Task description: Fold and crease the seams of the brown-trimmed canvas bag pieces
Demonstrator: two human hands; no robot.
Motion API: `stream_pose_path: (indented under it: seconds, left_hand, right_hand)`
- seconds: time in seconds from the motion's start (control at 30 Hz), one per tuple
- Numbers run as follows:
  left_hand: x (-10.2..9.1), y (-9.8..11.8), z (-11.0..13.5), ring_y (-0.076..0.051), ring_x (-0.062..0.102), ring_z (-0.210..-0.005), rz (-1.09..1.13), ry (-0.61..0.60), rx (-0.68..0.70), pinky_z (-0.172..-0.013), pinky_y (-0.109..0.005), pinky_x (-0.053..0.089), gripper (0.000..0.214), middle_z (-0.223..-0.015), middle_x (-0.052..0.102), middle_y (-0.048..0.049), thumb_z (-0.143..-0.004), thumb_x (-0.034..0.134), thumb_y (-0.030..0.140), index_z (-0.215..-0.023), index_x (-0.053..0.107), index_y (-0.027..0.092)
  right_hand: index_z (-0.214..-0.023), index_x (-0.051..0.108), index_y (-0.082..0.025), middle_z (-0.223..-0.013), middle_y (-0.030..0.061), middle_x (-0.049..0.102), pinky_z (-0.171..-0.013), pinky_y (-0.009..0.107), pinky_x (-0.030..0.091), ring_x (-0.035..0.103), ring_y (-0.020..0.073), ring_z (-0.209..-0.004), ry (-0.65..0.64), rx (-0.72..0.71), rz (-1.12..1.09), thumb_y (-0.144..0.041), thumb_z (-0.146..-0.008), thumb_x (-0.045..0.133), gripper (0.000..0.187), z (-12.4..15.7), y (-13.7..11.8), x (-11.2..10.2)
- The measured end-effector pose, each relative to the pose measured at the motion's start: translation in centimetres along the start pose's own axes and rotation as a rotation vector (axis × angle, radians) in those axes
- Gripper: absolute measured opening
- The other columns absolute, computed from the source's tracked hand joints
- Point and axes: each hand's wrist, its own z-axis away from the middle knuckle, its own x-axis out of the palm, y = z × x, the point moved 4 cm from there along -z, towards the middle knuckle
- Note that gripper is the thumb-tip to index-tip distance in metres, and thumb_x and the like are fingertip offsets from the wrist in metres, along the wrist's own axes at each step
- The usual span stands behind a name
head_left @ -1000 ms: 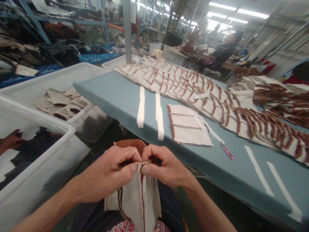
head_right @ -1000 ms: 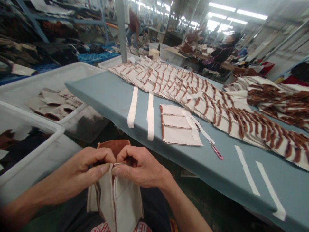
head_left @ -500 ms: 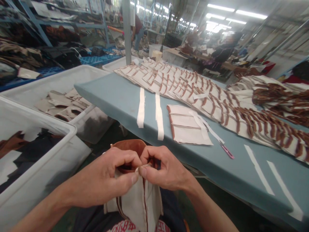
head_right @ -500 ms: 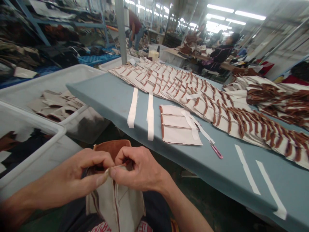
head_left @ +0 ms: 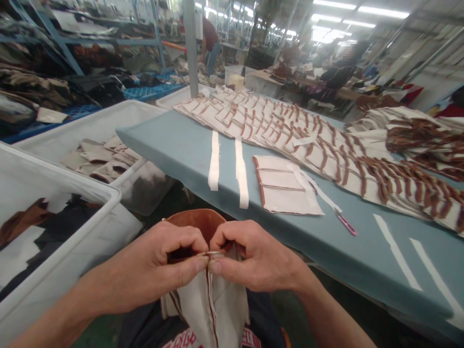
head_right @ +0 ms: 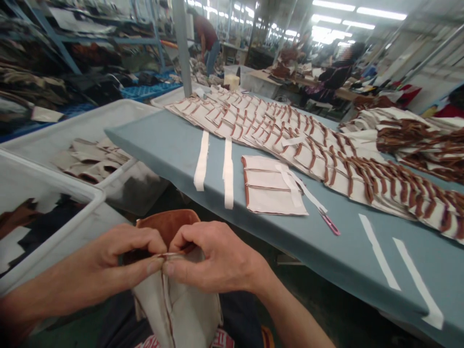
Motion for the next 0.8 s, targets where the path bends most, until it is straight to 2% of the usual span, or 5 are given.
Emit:
stream_pose_path:
  seconds: [0.17,0.33,0.5,0.67,0.8]
  left_hand:
    - [-0.1,0.3,-0.1,-0.007,0.047,-0.053,-0.124,0.041,0.012,-0.050,-0.020,0.032,0.021,-0.063,0.056,0.0091,-0.098,0.057,0.015,-0.081,0.068,0.021]
    - [-0.2,0.8,-0.4,-0.009,0.049,-0.056,-0.308,0.102,0.101,-0.054,-0.025,0.029,0.019,-0.065,0.059,0.0072,-0.093,0.055,0.011,-0.079,0.064,0.020]
    - [-0.3,1.3,-1.1,-0.010,0.050,-0.058,-0.399,0.048,0.107,-0.057,-0.029,0.028,0.019,-0.067,0.059,0.0058,-0.090,0.054,0.010,-0.074,0.055,0.021]
    - [-0.4,1.2,-1.6,-0.010,0.051,-0.059,-0.308,0.004,0.109,-0.057,-0.027,0.030,0.025,-0.068,0.059,0.0060,-0.101,0.051,0.016,-0.077,0.057,0.020]
    - [-0.5,-0.5,-1.4,-0.010,0.045,-0.058,-0.088,0.061,-0.074,-0.052,-0.023,0.032,0.027,-0.066,0.055,0.0060,-0.100,0.055,0.026,-0.074,0.060,0.020]
  right_hand:
    - [-0.077,0.063,-0.019,-0.071,-0.0052,0.059,-0.064,0.025,0.036,0.051,0.0099,-0.063,0.082,-0.028,0.154,-0.018,-0.086,0.067,0.010,-0.2,-0.5,0.2]
    - [-0.076,0.058,-0.020,-0.070,-0.0055,0.057,-0.065,0.026,0.034,0.049,0.0112,-0.064,0.143,-0.011,0.221,-0.017,-0.082,0.064,0.009,0.0,-0.1,0.2]
    - [-0.076,0.057,-0.021,-0.069,-0.0058,0.055,-0.066,0.028,0.033,0.047,0.0121,-0.064,0.142,0.027,0.229,-0.017,-0.082,0.064,0.010,0.1,0.2,0.0]
    - [-0.076,0.057,-0.021,-0.069,-0.0061,0.053,-0.066,0.028,0.033,0.045,0.0118,-0.063,0.083,0.051,0.204,-0.020,-0.087,0.065,0.013,-0.2,0.4,0.0]
    - [-0.080,0.063,-0.020,-0.070,-0.0067,0.052,-0.064,0.027,0.032,0.045,0.0112,-0.064,0.117,0.089,0.156,-0.026,-0.087,0.074,0.015,-0.4,0.6,0.2]
